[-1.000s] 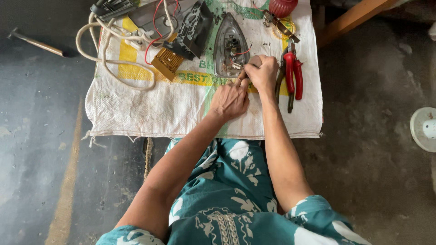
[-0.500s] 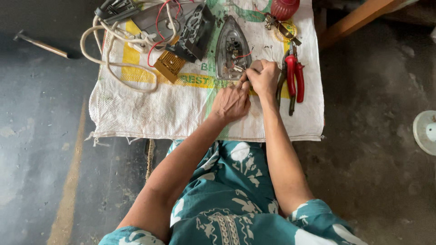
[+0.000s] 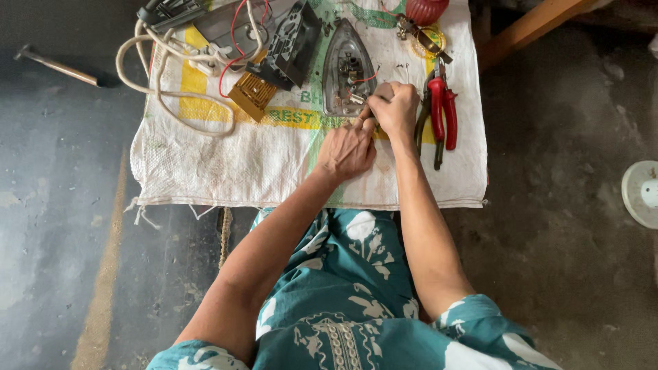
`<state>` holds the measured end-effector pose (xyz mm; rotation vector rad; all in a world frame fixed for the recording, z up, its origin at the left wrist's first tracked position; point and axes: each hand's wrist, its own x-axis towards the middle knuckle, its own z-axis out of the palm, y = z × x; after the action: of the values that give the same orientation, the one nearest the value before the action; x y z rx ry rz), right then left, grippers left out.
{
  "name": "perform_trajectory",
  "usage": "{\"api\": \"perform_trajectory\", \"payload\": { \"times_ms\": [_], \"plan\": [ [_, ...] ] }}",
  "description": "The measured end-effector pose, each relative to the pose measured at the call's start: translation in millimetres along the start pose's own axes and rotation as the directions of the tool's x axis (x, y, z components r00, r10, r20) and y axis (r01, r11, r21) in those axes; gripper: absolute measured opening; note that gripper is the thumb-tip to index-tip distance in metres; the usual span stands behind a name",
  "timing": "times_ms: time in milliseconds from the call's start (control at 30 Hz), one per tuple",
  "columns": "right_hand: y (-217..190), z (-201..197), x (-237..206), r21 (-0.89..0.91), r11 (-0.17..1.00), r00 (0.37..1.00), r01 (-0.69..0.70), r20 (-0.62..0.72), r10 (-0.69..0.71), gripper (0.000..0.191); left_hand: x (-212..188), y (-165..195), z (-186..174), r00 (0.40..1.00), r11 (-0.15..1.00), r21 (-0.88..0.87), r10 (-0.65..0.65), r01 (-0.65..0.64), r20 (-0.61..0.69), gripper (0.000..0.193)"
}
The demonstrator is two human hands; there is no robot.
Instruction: The person works on a disassembled electric iron placed on a white sack on the floor. They use a screwdriver to manipulate internal components and wires, then open a red container to retrieve small parts before continuing to adjust the iron's mechanism.
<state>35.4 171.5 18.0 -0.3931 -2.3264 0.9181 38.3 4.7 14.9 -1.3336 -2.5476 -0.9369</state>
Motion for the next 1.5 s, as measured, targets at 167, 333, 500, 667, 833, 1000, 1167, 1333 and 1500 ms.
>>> {"api": "perform_trajectory", "payload": {
  "times_ms": [167, 333, 500, 667, 833, 1000, 1167, 1333, 1500],
  "plan": [
    [-0.2, 0.5, -0.2, 0.018, 1.000, 1.000, -0.002, 0.022, 0.001, 0.013, 4.1, -0.5, -2.1, 0.992, 0.998, 0.049, -0.041, 0.035, 0.120, 0.027],
    [1.6, 3.0, -0.1, -0.093, 0.995, 1.000, -0.018, -0.009, 0.017, 0.023, 1.8, -0.7, -0.5, 1.000, 1.000, 0.005, -0.001, 0.001, -0.004, 0.028],
    [-0.7, 3.0, -0.2, 0.049, 0.999, 1.000, -0.004, 0.005, 0.004, 0.013, 0.7, -1.3, 0.0, 0.998, 0.999, -0.007, -0.037, 0.038, 0.053, 0.026],
    [-1.9, -7.4, -1.6, -0.064, 0.998, 1.000, 0.021, 0.023, -0.020, 0.026, -2.5, -0.6, -2.2, 0.999, 0.999, -0.038, -0.024, 0.025, 0.025, 0.025],
    [-8.0, -16.8, -9.0, -0.080, 0.997, 0.998, -0.015, 0.067, 0.020, 0.035, -6.9, 0.2, -2.1, 0.997, 0.998, -0.059, -0.006, 0.001, -0.075, 0.028],
    [-12.3, -14.0, -21.9, 0.101, 0.993, 0.997, 0.069, 0.027, -0.072, 0.022, -7.5, 0.2, -1.8, 0.998, 0.998, -0.062, -0.012, 0.008, -0.065, 0.036],
    [-7.5, -7.1, -32.6, 0.087, 0.980, 0.984, 0.177, -0.044, -0.173, 0.024, -8.2, 0.9, -0.8, 0.999, 0.999, -0.043, -0.013, 0.011, -0.052, 0.043],
    [-6.3, -3.6, -37.4, 0.076, 0.993, 0.995, 0.086, -0.050, -0.082, 0.026, -8.0, 1.2, 0.6, 0.998, 1.000, -0.002, 0.000, 0.000, -0.060, 0.053],
    [-10.6, -0.3, -38.0, 0.155, 0.982, 0.990, 0.111, -0.108, -0.095, 0.020, -7.5, 2.4, -0.2, 0.999, 0.999, -0.008, -0.040, 0.040, -0.022, 0.054]
  ]
}}
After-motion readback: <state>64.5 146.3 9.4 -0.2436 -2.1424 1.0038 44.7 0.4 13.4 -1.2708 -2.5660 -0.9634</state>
